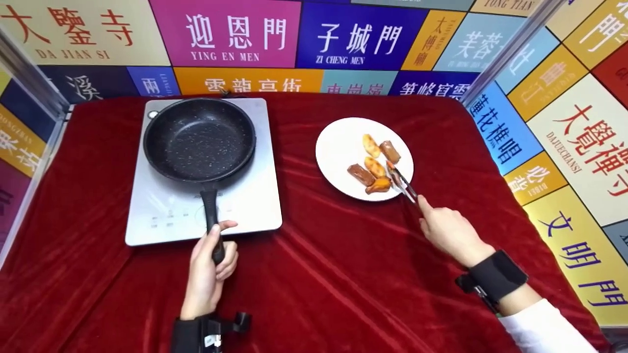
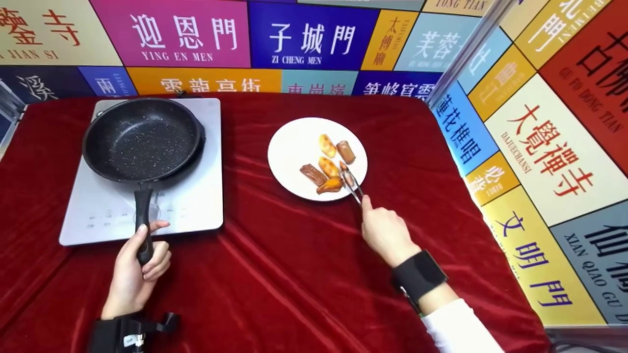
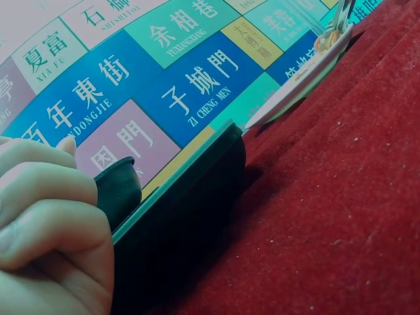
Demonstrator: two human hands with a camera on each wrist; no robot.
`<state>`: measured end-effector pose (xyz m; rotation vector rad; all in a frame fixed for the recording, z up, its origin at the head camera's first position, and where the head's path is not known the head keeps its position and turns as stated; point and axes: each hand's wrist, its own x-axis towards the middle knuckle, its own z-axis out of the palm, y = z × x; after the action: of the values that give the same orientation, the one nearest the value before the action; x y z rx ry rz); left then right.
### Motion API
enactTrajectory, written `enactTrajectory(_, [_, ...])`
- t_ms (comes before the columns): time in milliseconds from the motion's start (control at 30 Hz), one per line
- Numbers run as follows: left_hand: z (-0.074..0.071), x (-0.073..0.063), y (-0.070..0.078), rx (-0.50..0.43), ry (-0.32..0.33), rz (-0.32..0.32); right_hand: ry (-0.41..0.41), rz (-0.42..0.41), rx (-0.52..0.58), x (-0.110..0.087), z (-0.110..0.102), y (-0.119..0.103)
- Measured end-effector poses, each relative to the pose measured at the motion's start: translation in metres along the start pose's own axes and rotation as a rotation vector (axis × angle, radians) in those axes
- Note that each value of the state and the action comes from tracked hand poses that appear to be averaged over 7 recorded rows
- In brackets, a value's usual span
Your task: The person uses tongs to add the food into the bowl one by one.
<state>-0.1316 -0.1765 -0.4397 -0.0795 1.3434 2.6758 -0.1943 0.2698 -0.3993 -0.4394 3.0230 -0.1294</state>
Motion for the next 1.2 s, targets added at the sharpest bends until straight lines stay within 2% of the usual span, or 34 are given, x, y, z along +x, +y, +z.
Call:
enactTrajectory(133, [0.000, 0.000, -0.001, -0.004, 0.001, 0.004, -0.018, 0.076, 0.134, -0.003, 0.007, 0.009])
enactTrajectory(333, [0.000, 0.001, -0.002, -0.004, 0.006, -0.001, -0.124, 0.203, 0.495, -0.008, 0.015, 0.020])
enactTrajectory(533, [-0.001, 0.000, -0.001, -0.007, 0.004, -0.015, -0.158, 0.257, 0.720, -0.013, 0.020, 0.024])
enactTrajectory(667, [-0.001, 0.001, -0.001, -0.006, 0.006, -0.018, -0.148, 0.270, 0.794, -0.013, 0.019, 0.024])
enactTrajectory(867, [-0.001, 0.001, 0.001, -0.014, 0.004, -0.009, -0.139, 0.264, 0.837, -0.005, 0.016, 0.019])
enactTrajectory(1200, [-0.001, 0.001, 0.000, -0.006, -0.001, -0.009, -0.127, 0.254, 0.975, 0.012, 0.015, 0.000])
